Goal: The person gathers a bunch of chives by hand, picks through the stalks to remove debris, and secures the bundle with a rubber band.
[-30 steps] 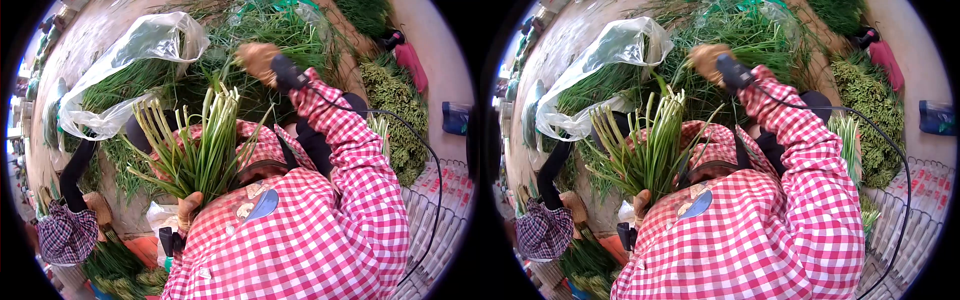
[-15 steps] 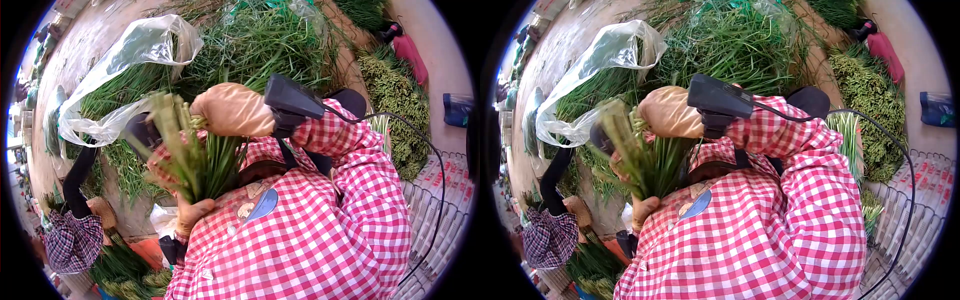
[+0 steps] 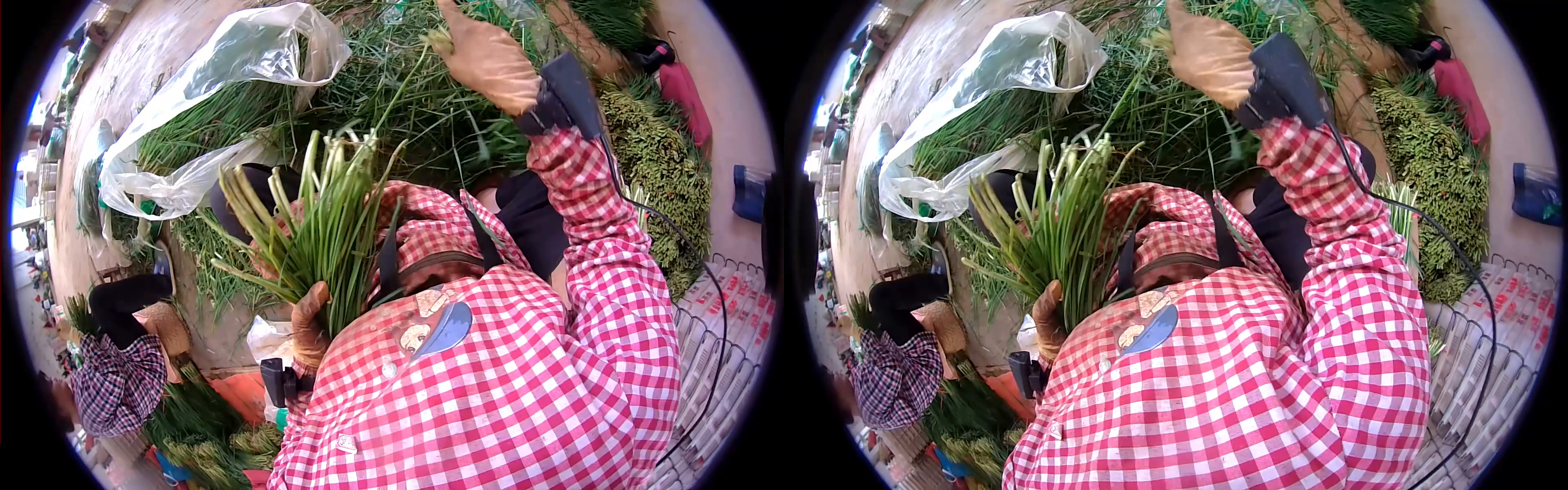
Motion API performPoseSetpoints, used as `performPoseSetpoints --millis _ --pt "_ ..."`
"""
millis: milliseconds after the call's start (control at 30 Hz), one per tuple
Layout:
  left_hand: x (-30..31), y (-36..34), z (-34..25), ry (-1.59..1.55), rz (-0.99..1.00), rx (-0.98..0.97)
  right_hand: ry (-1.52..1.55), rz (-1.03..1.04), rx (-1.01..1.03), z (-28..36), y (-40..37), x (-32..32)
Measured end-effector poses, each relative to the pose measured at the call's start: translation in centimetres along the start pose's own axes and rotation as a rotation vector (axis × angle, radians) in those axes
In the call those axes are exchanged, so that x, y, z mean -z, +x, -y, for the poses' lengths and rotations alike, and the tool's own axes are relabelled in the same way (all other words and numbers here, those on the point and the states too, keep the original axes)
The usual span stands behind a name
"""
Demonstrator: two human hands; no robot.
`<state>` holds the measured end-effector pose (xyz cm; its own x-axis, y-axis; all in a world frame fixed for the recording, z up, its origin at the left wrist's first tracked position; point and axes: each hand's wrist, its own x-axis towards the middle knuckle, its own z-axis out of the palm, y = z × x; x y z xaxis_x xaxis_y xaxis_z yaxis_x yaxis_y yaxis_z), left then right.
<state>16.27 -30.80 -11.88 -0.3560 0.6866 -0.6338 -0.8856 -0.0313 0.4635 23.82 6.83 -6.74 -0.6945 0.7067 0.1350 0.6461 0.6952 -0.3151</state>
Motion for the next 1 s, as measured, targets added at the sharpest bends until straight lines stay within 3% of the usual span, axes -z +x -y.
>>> performPoseSetpoints --millis 33,100,133,167,200,233,267,300,333,400,533,600,667,733,767,800,867,933,1000 --pt "-0.5 -0.1 0.0 0.007 0.007 -0.002 -0.024 0.084 -0.104 0.6 -0.9 0.9" --pt "-1.4 -0.1 0.0 0.010 0.014 -0.007 0.294 0.293 -0.131 2.9 -3.0 3.4" --pt "-1.6 -0.2 -0.1 0.017 0.015 -0.004 0.629 0.245 0.015 3.4 -4.6 2.6" --pt "-1.8 -0.1 -0.1 0.019 0.018 -0.006 0.763 0.236 0.169 3.6 -5.5 1.0" --pt "-2.0 -0.1 -0.2 0.028 0.017 -0.007 0.772 0.303 0.199 4.8 -6.2 1.0" --pt "-2.0 -0.2 -0.3 0.030 0.019 -0.010 0.856 0.576 -0.030 6.2 -6.8 1.8" --pt "-2.0 -0.4 -0.4 0.035 0.014 -0.011 0.985 0.679 -0.019 6.7 -7.3 0.8" --pt "-1.9 -0.4 -0.5 0.045 0.015 -0.016 1.157 0.649 0.024 7.0 -8.1 -2.3" --pt "-1.8 -0.6 -0.5 0.050 0.011 -0.021 1.266 0.584 -0.085 8.3 -9.0 -3.1" --pt "-1.4 -0.9 -0.4 0.051 -0.001 -0.033 1.701 0.774 -0.011 9.3 -9.5 -4.3" --pt "-1.5 -0.6 -0.3 0.063 0.008 -0.047 1.569 0.670 -0.089 9.3 -10.5 -4.0" --pt "-1.4 -0.4 0.0 0.065 0.017 -0.046 1.028 0.183 0.187 8.0 -9.6 -3.7" --pt "-1.7 -0.5 1.4 0.072 0.035 -0.053 0.686 0.105 0.322 4.9 -8.2 -4.0" --pt "-1.9 -0.8 3.2 0.080 0.049 -0.055 0.640 -0.126 0.347 2.0 -8.0 -2.3" --pt "-2.0 -1.0 4.0 0.081 0.056 -0.058 0.591 -0.276 0.604 -0.2 -6.2 -2.2" --pt "-2.1 -1.0 4.1 0.069 0.069 -0.060 0.764 -0.210 0.392 -2.1 -6.1 -1.5" --pt "-1.4 0.4 0.7 0.051 0.047 -0.029 0.379 -0.343 0.268 -0.6 -0.9 -2.5" --pt "-1.4 0.3 0.4 0.048 0.054 -0.034 0.459 -0.081 -0.100 1.4 -2.0 0.0" --pt "-1.2 0.1 0.4 0.047 0.046 -0.032 0.841 0.324 -0.146 4.6 -4.8 2.3"
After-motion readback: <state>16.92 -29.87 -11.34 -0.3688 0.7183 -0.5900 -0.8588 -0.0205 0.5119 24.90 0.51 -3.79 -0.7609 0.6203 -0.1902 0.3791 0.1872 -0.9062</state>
